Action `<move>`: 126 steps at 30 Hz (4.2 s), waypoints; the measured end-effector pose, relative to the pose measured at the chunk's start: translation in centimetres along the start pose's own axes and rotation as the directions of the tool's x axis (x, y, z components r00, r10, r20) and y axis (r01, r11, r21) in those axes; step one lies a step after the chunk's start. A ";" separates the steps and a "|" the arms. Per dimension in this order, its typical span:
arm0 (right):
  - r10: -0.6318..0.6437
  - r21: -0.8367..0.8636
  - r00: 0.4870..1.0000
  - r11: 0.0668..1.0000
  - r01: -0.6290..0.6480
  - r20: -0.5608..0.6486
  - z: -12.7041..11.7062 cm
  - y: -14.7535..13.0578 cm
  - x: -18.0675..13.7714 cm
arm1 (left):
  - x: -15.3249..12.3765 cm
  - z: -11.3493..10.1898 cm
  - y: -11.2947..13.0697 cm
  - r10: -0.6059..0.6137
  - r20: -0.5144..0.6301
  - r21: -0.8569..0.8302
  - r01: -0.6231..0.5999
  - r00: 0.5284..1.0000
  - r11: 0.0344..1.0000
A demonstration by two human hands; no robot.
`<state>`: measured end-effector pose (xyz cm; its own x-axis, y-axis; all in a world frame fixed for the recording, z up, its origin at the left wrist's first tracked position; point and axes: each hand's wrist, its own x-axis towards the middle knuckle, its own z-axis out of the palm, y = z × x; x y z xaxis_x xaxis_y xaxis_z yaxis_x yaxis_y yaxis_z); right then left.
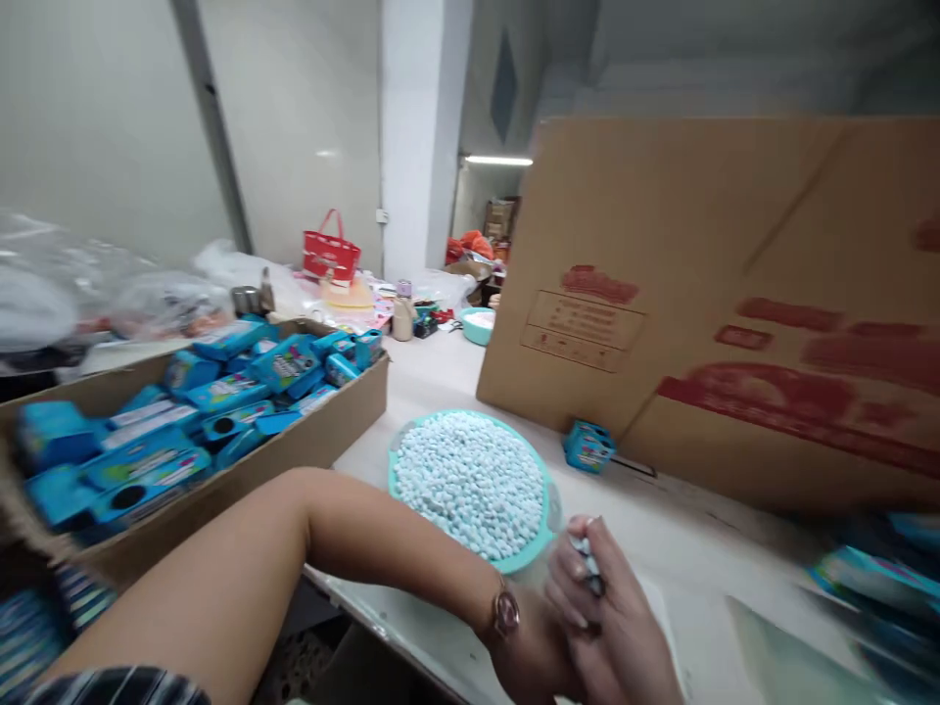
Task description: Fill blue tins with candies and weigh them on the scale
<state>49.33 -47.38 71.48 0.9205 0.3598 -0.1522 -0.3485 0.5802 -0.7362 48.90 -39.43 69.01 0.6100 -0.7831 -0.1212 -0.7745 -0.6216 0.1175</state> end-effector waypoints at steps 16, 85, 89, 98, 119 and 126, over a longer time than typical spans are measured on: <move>-0.067 -0.809 0.814 -0.182 0.559 0.578 -2.6 6.0 17.8 | -36.5 -14.3 -17.8 -0.749 -0.628 -0.124 0.923 0.211 0.364; -0.157 0.008 0.655 0.970 0.242 -0.739 -13.8 5.3 -9.9 | -0.3 4.3 6.7 -0.092 -0.464 -0.414 -0.123 0.881 0.902; -0.199 -0.035 0.641 0.965 0.260 -0.741 -13.9 5.1 -10.3 | 0.0 4.4 6.6 -0.065 -0.460 -0.428 -0.157 0.886 0.890; -0.177 -0.010 0.608 0.963 0.268 -0.774 -13.6 5.1 -10.6 | 0.2 4.6 6.6 -0.012 -0.449 -0.336 -0.156 0.893 0.929; -0.096 0.069 0.560 0.962 0.265 -0.823 -12.6 4.3 -10.1 | 0.5 4.7 6.1 0.013 -0.457 -0.280 -0.158 0.889 0.947; -0.096 0.065 0.547 0.962 0.267 -0.832 -12.9 4.5 -10.1 | 0.6 4.9 5.8 0.005 -0.481 -0.299 -0.170 0.877 0.939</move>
<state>40.77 -57.77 61.21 0.6839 -0.4663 -0.5611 -0.1009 0.7013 -0.7057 43.94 -43.40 64.80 0.6112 -0.7003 0.3688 -0.7808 -0.4574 0.4255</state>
